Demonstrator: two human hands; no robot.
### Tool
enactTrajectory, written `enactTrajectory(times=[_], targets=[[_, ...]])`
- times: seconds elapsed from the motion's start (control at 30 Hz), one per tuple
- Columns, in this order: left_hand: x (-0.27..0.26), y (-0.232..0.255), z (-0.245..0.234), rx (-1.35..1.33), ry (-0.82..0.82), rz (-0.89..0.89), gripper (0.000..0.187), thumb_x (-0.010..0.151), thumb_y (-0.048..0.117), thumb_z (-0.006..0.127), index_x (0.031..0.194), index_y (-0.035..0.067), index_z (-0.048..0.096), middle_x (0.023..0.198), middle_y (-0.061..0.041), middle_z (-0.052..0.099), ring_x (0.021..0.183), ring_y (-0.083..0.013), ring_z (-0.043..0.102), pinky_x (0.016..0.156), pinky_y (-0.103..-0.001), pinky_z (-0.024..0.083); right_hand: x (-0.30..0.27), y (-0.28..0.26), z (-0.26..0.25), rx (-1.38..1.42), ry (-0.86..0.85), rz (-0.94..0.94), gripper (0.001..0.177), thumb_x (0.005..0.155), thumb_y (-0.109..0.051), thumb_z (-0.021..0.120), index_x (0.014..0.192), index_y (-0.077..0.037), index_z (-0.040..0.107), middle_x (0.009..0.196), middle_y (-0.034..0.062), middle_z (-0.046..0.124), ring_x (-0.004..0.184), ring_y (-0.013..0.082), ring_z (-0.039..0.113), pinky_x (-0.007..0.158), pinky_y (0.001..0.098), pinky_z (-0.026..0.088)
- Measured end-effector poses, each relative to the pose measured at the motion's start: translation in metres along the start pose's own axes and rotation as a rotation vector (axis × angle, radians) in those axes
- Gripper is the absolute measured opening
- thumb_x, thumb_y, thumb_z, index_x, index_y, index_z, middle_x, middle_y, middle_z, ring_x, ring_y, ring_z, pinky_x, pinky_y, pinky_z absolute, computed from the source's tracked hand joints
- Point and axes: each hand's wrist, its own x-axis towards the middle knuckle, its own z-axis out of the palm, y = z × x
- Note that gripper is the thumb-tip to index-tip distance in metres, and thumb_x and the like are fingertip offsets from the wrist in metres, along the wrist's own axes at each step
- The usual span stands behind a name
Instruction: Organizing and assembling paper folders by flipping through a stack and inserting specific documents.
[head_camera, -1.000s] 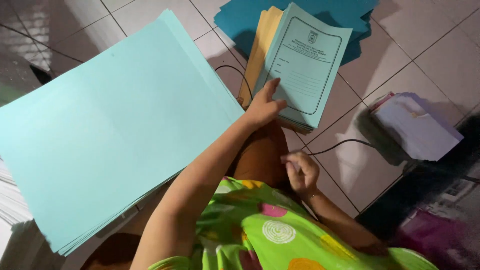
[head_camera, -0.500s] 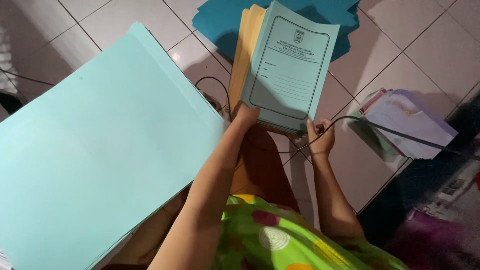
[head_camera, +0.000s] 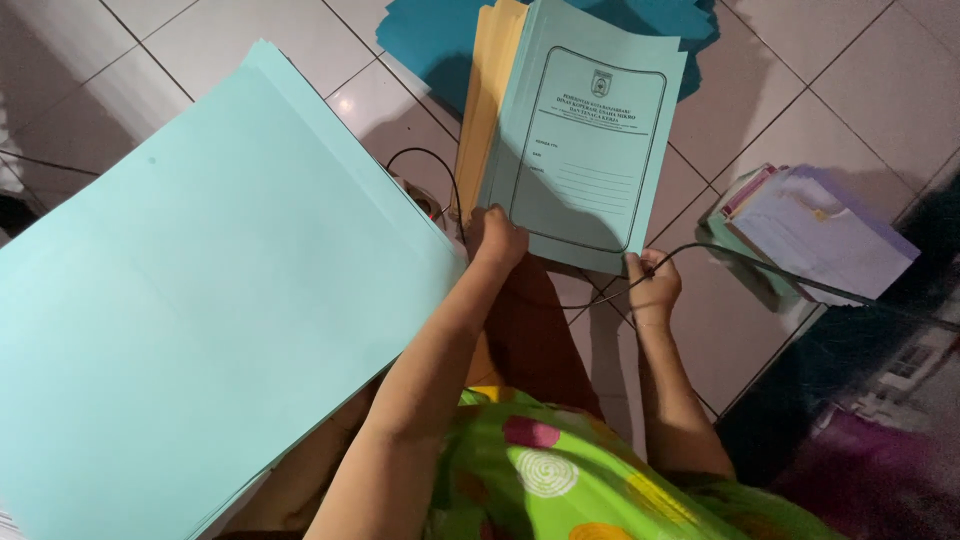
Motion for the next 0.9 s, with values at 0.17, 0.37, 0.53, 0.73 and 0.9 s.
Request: enactTrajectory(times=[0.17, 0.37, 0.53, 0.73, 0.9], targets=[[0.014, -0.015, 0.015, 0.218, -0.039, 0.159, 0.052, 0.097, 0.035, 0.065, 0.136, 0.004, 0.051, 0.13, -0.014, 0.057, 0.126, -0.0246, 0.055, 0.102, -0.037, 0.045, 0.007, -0.019, -0.022, 0.181, -0.166, 0.099, 0.028, 0.094, -0.014, 0.078, 0.121, -0.013, 0.069, 0.118, 0.01, 0.067, 0.104, 0.0238, 0.067, 0.081, 0.0383, 0.06], [-0.004, 0.015, -0.002, -0.279, 0.031, 0.278, 0.051, 0.085, 0.02, 0.07, 0.129, -0.005, 0.063, 0.109, -0.022, 0.069, 0.106, -0.0396, 0.068, 0.088, -0.051, 0.059, 0.022, -0.085, -0.058, 0.481, -0.236, 0.082, 0.026, 0.1, -0.003, 0.066, 0.126, -0.004, 0.061, 0.111, 0.0093, 0.058, 0.081, 0.0129, 0.059, 0.058, 0.0265, 0.063], [-0.064, 0.063, -0.088, -0.434, 0.081, 0.304, 0.048, 0.087, 0.018, 0.069, 0.133, 0.006, 0.063, 0.114, -0.015, 0.073, 0.107, -0.0326, 0.073, 0.09, -0.045, 0.061, 0.036, -0.121, -0.077, 0.496, -0.23, -0.056, 0.024, 0.105, -0.004, 0.064, 0.128, -0.007, 0.062, 0.112, 0.0061, 0.063, 0.082, 0.011, 0.062, 0.059, 0.0248, 0.061], [-0.168, 0.02, -0.192, -0.654, 0.277, 0.388, 0.047, 0.093, 0.006, 0.061, 0.139, 0.005, 0.051, 0.109, -0.026, 0.068, 0.1, -0.042, 0.073, 0.086, -0.052, 0.062, 0.033, -0.187, -0.043, 0.618, -0.469, -0.134, 0.028, 0.105, -0.008, 0.065, 0.131, -0.01, 0.057, 0.112, 0.0028, 0.063, 0.089, 0.011, 0.064, 0.065, 0.0285, 0.065], [-0.257, -0.068, -0.245, -0.714, 0.434, 0.338, 0.045, 0.098, 0.003, 0.056, 0.142, 0.006, 0.047, 0.11, -0.022, 0.07, 0.095, -0.0371, 0.075, 0.087, -0.05, 0.061, -0.03, -0.288, -0.006, 0.653, -0.776, -0.247, 0.026, 0.101, -0.003, 0.065, 0.126, -0.01, 0.061, 0.104, 0.0011, 0.068, 0.084, 0.0094, 0.07, 0.063, 0.0314, 0.067]])
